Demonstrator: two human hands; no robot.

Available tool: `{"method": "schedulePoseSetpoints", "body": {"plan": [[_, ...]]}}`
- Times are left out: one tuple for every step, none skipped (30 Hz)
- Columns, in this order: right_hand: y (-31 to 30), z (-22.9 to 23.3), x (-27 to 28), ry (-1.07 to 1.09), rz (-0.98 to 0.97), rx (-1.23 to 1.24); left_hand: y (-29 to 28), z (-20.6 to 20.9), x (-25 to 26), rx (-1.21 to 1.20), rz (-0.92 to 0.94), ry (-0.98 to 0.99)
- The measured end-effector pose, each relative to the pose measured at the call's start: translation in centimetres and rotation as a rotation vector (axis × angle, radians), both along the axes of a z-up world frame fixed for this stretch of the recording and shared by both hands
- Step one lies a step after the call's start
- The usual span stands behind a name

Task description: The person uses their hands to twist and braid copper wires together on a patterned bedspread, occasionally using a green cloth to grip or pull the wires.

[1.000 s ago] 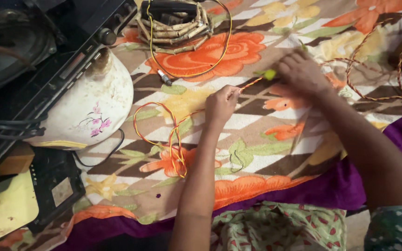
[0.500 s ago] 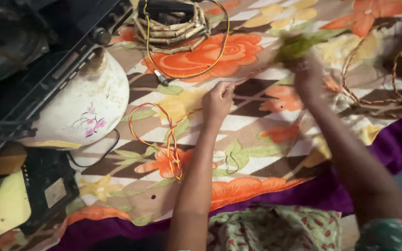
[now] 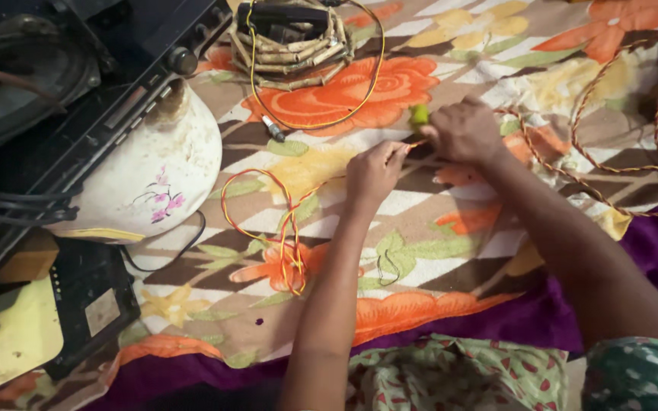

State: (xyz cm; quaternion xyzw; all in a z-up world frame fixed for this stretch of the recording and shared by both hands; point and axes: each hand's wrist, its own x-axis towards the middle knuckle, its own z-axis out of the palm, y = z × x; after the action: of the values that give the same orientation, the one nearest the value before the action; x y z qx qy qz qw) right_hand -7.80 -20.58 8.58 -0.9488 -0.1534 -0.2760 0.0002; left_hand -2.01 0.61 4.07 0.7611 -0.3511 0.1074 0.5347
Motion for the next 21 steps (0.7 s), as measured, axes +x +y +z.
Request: {"method": "schedulePoseSetpoints", "body": {"plan": [[-0.8,0.0,-0.3,-0.021,-0.029,0.019,0.0,-0.1,0.0,0.014,0.013,-0.006],[-1.4,-0.1,-0.3,-0.047,-0.058,0.037,-0.1,-0.1,0.3,0.016,0.014,-0.008],[-1.8,-0.7,0.1,-0.050,-0.057,0.038,0.0,-0.2,0.4,0.014,0.024,0.047],[-2.2,-1.8,0.3,0.006,-0.167,0.118,-0.1,-0.5,0.5,0.013,0.028,0.104],[-2.7,-3.2,0.6,0.061,-0.277,0.199,0.0,-0.7,0.7,0.015,0.025,0.103],[-3.3,-4.6,1.3,0.059,-0.281,0.203,0.4,-0.9,1.1,0.038,0.051,0.153],[-4.2,-5.8,2.3,-0.050,-0.273,0.663,0.8,-1.1,1.5,0.061,0.077,0.203],[-5.2,-6.5,3.5,-0.162,-0.246,1.122,1.5,-1.2,1.8,0.064,0.082,0.199],[-7.1,-6.2,4.4,-0.179,-0.219,1.495,2.2,-1.3,2.1,0.178,0.117,0.219],[-8.4,-5.6,4.3,-0.191,-0.189,1.868,2.8,-1.3,2.2,0.294,0.152,0.242],[-9.3,-4.6,3.2,-0.250,-0.021,1.957,3.4,-1.3,2.2,0.300,0.157,0.243],[-10.3,-2.7,1.4,-0.315,0.148,2.034,3.6,-1.2,2.2,0.328,0.130,0.195],[-10.4,-0.8,-1.2,-0.288,0.138,2.076,3.7,-1.0,2.1,0.356,0.103,0.148],[-9.7,0.9,-4.0,-0.263,0.124,2.114,3.3,-0.7,1.8,0.356,0.098,0.150],[-8.6,2.7,-6.5,-0.237,0.113,2.135,2.8,-0.4,1.6,0.322,0.074,0.017],[-7.7,4.4,-8.5,-0.228,0.106,2.144,2.2,-0.2,1.4,0.285,0.051,-0.113],[-6.9,6.0,-10.4,-0.219,0.102,2.152,1.3,-0.1,1.2,0.282,0.049,-0.109],[-6.1,7.3,-12.0,-0.213,0.092,2.158,0.2,-0.1,1.0,0.263,-0.017,-0.142],[-5.5,8.5,-13.3,-0.213,0.085,2.162,-0.9,-0.3,0.8,0.244,-0.082,-0.176],[-5.0,9.4,-14.4,-0.219,0.078,2.165,-2.3,-0.6,0.8,0.242,-0.082,-0.172],[-4.6,10.1,-15.3,-0.227,0.070,2.159,-3.8,-1.0,0.9,0.216,-0.075,-0.221]]}}
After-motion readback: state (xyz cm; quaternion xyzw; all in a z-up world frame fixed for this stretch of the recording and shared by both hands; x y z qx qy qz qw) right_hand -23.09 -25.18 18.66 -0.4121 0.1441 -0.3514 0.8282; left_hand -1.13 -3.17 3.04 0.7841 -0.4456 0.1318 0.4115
